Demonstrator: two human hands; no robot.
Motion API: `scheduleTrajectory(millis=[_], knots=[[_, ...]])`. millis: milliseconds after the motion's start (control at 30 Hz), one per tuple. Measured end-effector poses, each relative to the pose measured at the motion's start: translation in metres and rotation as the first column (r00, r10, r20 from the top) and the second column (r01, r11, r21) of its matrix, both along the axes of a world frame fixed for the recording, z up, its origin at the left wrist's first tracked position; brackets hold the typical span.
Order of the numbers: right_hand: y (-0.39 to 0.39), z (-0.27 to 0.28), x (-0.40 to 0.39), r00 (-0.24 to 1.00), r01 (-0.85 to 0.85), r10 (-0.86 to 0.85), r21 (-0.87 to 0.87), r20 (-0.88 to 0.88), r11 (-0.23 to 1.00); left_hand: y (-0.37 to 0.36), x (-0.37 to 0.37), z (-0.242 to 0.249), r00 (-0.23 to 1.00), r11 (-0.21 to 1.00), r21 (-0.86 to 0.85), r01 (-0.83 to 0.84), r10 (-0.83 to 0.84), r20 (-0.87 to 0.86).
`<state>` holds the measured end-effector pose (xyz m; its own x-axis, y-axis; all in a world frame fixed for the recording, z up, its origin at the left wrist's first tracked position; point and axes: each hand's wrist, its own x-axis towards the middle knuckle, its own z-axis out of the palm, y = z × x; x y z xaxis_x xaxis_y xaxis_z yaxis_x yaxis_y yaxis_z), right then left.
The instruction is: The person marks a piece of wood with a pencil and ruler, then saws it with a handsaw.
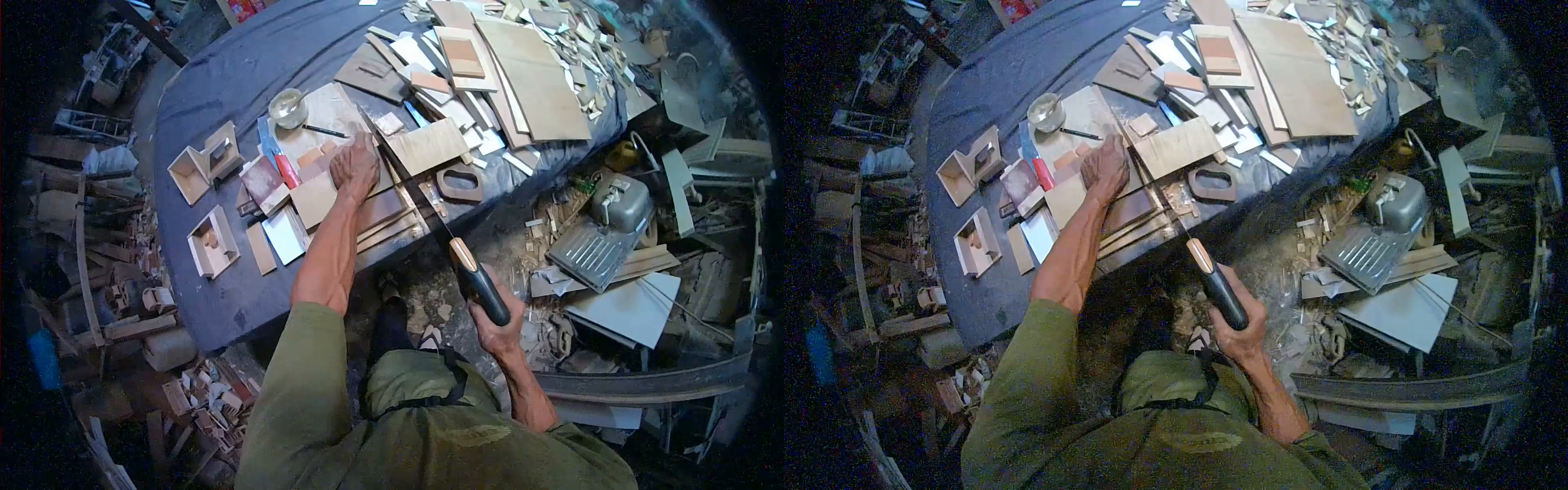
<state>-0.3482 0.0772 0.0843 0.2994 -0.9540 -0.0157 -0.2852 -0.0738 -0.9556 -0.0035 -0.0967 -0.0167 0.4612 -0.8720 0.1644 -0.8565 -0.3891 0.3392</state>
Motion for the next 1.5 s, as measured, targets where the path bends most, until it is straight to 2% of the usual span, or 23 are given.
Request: scheduleTrajectory(millis=[67,167,267,467,700,867,1000,1100,1167,1267,1300,1500], knots=[[0.003,0.000,0.002,1.000,0.012,-0.011,-0.006,0.019,1.000,0.001,-0.002,0.007,0.998,1.000,-0.028,-0.015,0.013,-0.060],[0.006,-0.001,0.004,0.998,0.046,-0.046,-0.005,0.049,0.999,0.004,0.005,0.000,0.994,0.993,-0.041,0.111,-0.110,0.020],[0.009,-0.003,0.008,0.995,0.075,-0.074,-0.011,0.065,0.997,0.001,0.005,0.003,0.997,0.999,0.000,0.055,-0.055,-0.056],[0.016,-0.001,0.009,0.995,0.092,-0.092,0.003,0.042,0.996,0.006,0.006,0.007,0.984,0.984,-0.040,0.172,-0.169,0.053],[0.022,0.000,0.015,0.995,0.104,-0.103,-0.041,0.015,0.994,0.007,0.002,0.027,0.994,0.991,0.086,0.104,-0.102,-0.028],[0.024,0.013,0.018,0.994,0.097,-0.101,0.093,0.038,0.991,0.015,0.003,0.032,0.990,0.988,0.064,0.138,-0.138,0.003],[0.027,0.010,0.019,0.995,0.081,-0.085,0.083,0.046,0.993,0.021,0.003,0.029,0.998,0.999,-0.001,0.032,-0.032,-0.046],[0.029,0.014,0.018,0.996,0.078,-0.084,0.144,0.036,0.987,0.023,-0.001,0.028,0.996,0.999,-0.027,-0.025,0.023,-0.088],[0.030,0.007,0.017,0.997,0.068,-0.071,0.067,0.044,0.995,0.028,-0.007,0.035,0.989,0.996,-0.037,-0.086,0.080,-0.128],[0.029,0.006,0.016,0.998,0.065,-0.066,0.040,0.013,0.997,0.024,0.000,0.024,0.994,1.000,0.004,-0.025,0.026,-0.102],[0.028,0.007,0.015,0.998,0.065,-0.065,0.046,-0.005,0.997,0.025,0.003,0.019,0.997,0.992,0.127,0.002,0.008,-0.077],[0.024,-0.015,0.005,0.999,0.047,-0.048,0.056,0.014,0.997,0.009,0.012,-0.020,1.000,0.991,0.135,0.009,-0.011,0.013]])
